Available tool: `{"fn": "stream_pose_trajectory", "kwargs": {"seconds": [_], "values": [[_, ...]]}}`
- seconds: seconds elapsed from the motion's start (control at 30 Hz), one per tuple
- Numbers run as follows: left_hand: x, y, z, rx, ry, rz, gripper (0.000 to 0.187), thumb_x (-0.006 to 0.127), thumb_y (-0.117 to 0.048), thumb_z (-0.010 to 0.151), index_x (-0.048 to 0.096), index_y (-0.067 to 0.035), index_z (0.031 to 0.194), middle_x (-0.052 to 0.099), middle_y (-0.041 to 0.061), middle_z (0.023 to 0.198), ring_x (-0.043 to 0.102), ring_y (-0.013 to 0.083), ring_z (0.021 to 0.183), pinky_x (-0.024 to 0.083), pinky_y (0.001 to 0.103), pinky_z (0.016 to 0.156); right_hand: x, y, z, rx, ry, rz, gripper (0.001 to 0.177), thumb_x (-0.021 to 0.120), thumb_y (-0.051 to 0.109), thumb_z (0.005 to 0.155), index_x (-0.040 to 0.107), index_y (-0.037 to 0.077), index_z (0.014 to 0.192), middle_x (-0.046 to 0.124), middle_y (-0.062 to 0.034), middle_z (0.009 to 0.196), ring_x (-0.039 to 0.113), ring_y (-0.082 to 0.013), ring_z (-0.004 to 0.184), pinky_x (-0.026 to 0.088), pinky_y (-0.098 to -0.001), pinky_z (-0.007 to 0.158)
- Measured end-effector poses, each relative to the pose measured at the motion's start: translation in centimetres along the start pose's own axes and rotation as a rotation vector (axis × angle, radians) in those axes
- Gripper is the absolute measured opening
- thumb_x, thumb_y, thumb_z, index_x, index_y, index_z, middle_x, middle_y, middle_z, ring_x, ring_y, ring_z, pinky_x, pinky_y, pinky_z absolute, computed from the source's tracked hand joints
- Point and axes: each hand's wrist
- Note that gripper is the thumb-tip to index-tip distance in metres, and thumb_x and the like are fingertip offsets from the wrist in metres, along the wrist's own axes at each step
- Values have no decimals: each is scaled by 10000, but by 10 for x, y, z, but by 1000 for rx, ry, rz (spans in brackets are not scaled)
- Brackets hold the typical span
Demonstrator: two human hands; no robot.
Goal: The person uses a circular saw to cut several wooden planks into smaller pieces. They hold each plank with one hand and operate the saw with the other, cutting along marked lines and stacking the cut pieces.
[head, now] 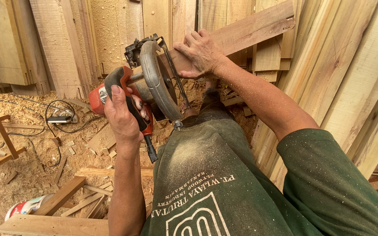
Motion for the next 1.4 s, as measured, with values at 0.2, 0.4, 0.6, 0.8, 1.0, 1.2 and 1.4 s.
{"fn": "stream_pose_trajectory", "kwargs": {"seconds": [0.2,0.4,0.6,0.8,1.0,1.2,1.4], "values": [[0,-1,2,-10,-6,0,382,432,-448,1125,574,-99,1064,538,-15,678,543,55,528,471,207,435,5,-2,1,-11,-16,-11,871,569,839,847,580,133,1358,556,-144,977,544,-275,924,410,-476,840],[1,-4,5,-18,-24,22,394,432,-455,1122,577,-96,1051,533,-15,667,531,60,515,459,215,427,10,-2,-1,-12,-37,-7,867,571,838,847,584,136,1355,556,-138,992,545,-273,931,406,-477,837],[3,-8,13,-24,-34,7,401,442,-462,1119,575,-93,1038,535,-11,671,533,65,518,454,220,426,10,-4,1,-15,-30,-37,883,569,852,834,588,139,1355,554,-142,984,547,-272,917,412,-474,824],[5,-14,23,-3,-31,32,418,453,-483,1114,575,-89,1046,521,-14,671,529,69,518,455,230,425,10,-3,1,-4,-4,-41,882,562,851,826,588,142,1351,555,-143,982,548,-270,914,417,-470,819],[6,-17,35,-13,-41,0,423,491,-501,1098,572,-91,1032,523,-13,675,520,76,512,445,234,420,8,-2,0,1,5,-34,886,560,858,834,586,138,1349,552,-140,980,541,-268,906,415,-469,815],[0,-18,51,2,-43,42,455,503,-535,1089,572,-96,990,524,-14,674,517,76,514,442,237,422,10,-1,2,11,11,-39,880,571,851,818,590,144,1341,553,-140,973,535,-267,915,409,-466,816],[0,-18,69,2,-33,41,465,503,-545,1088,563,-104,954,527,-16,670,517,79,506,443,240,417,4,-2,1,8,24,-45,897,572,856,812,592,134,1344,564,-131,996,533,-259,931,410,-468,837]]}}
Point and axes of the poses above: each hand's wrist, its own z-axis towards the middle knuckle, its own x-axis out of the palm, y = z × x
